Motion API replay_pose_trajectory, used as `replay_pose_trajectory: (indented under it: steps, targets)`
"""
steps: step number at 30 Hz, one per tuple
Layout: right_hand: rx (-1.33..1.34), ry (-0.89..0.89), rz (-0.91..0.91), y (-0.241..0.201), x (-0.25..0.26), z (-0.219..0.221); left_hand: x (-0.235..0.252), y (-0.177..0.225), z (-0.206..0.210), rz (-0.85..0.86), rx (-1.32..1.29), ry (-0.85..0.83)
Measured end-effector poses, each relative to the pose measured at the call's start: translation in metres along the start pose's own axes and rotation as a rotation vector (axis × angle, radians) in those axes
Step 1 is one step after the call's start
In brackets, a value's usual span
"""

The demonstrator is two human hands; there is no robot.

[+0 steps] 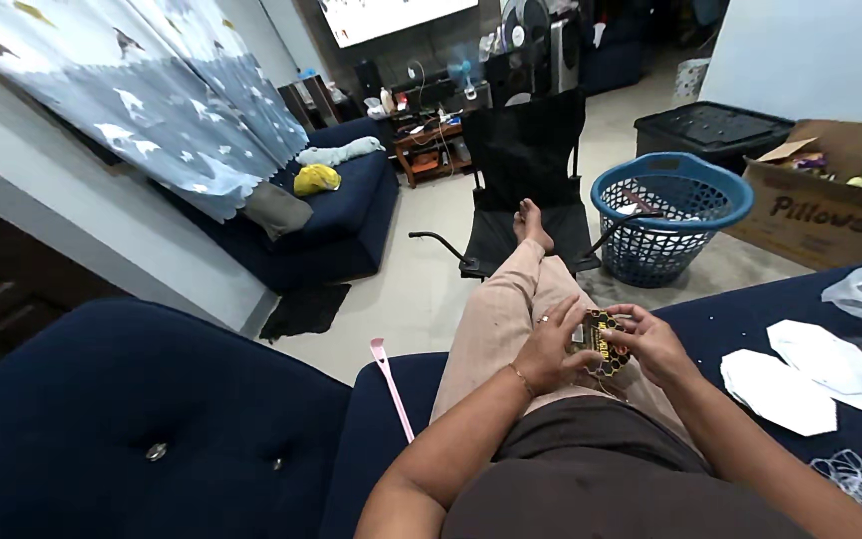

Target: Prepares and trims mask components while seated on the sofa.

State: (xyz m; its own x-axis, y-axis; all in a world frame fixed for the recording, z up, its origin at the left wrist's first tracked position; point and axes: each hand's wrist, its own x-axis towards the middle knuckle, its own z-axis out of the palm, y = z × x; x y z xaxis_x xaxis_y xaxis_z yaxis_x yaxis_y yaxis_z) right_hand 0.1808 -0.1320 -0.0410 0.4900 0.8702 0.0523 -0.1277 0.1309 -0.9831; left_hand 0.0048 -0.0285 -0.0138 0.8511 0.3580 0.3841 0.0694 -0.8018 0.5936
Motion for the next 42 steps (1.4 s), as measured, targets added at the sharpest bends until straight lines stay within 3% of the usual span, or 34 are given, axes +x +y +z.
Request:
replay_pose_trajectory:
  steps: [5,7,13,17,25,32,42]
  targets:
    - [-0.042,-0.034,-0.094,-0.002,-0.004,0.005,0.001,0.0,0.001,-0.246,-0.374,0.146]
    - [-0.051,-0.004,-0.115,-0.002,-0.004,0.003,0.001,0.0,0.001,-0.267,-0.452,0.155]
    - [-0.034,0.117,-0.148,0.002,-0.002,-0.003,0.0,0.002,0.0,-0.264,-0.419,0.2]
    - [-0.191,0.172,-0.272,-0.004,-0.005,-0.006,0.001,0.002,-0.001,-0.257,-0.396,0.236]
    - [-0.58,0.048,-0.592,-0.01,-0.016,0.013,0.0,0.002,0.001,-0.279,-0.341,0.238]
    - [-0.725,0.087,-0.61,-0.006,-0.015,0.019,0.0,0.0,0.001,-0.267,-0.332,0.239]
    - [-0.734,0.146,-0.579,-0.008,-0.016,0.019,-0.001,0.001,0.003,-0.24,-0.316,0.246]
